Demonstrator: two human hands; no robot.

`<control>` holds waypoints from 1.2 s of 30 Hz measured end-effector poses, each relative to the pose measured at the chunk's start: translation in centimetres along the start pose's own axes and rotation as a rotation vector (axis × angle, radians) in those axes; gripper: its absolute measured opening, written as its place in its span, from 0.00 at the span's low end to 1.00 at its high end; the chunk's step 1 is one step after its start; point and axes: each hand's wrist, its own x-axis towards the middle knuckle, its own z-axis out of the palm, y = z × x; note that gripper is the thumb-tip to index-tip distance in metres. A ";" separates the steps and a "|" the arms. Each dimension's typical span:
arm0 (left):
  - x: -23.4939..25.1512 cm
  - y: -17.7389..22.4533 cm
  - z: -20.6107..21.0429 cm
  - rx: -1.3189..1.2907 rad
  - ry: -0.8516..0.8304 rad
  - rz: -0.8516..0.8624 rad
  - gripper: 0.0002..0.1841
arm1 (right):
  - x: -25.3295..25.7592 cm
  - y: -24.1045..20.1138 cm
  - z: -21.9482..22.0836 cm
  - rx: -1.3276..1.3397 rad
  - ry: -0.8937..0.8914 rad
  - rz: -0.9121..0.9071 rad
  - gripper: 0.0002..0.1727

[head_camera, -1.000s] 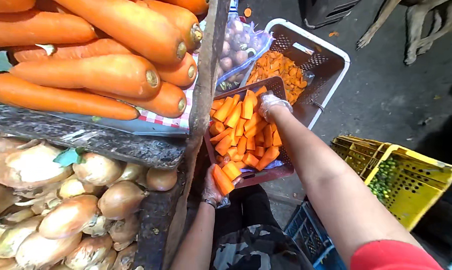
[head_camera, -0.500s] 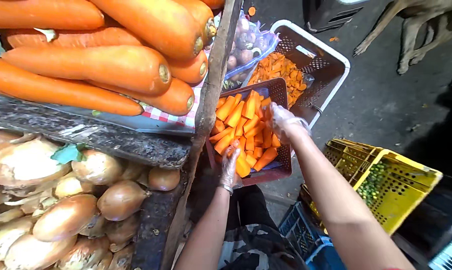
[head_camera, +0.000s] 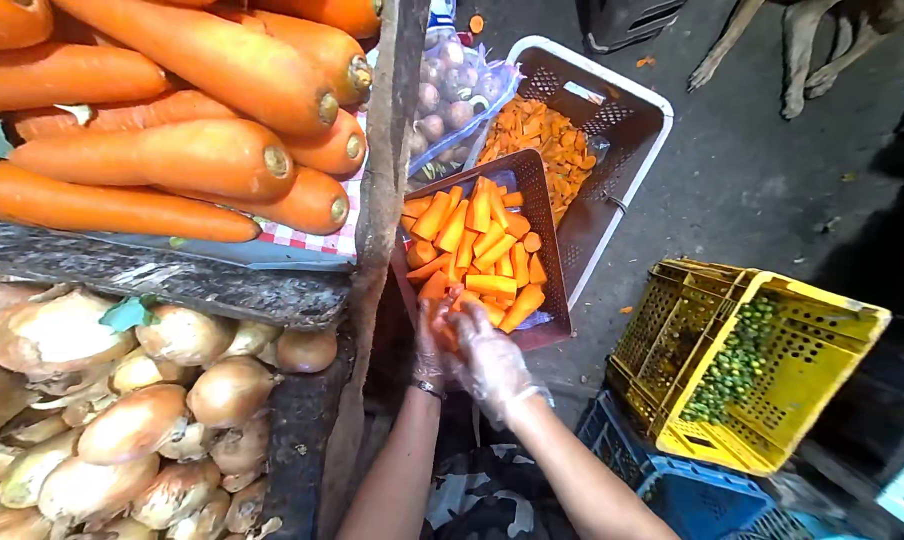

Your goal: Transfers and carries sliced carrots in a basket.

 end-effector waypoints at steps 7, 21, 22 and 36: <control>0.7 -0.9 -1.4 -0.517 -0.194 -0.182 0.17 | 0.0 3.8 2.1 0.457 0.538 -0.202 0.21; 0.5 -2.3 -4.2 -0.534 -0.177 -0.075 0.20 | 1.9 3.7 3.7 0.368 0.716 -0.282 0.23; 1.0 -2.2 -3.8 -0.510 -0.172 -0.076 0.22 | 2.2 5.1 2.6 0.394 0.773 -0.234 0.22; 4.0 0.9 -4.3 0.935 0.524 0.130 0.33 | 10.4 16.2 -5.2 0.217 0.360 0.458 0.25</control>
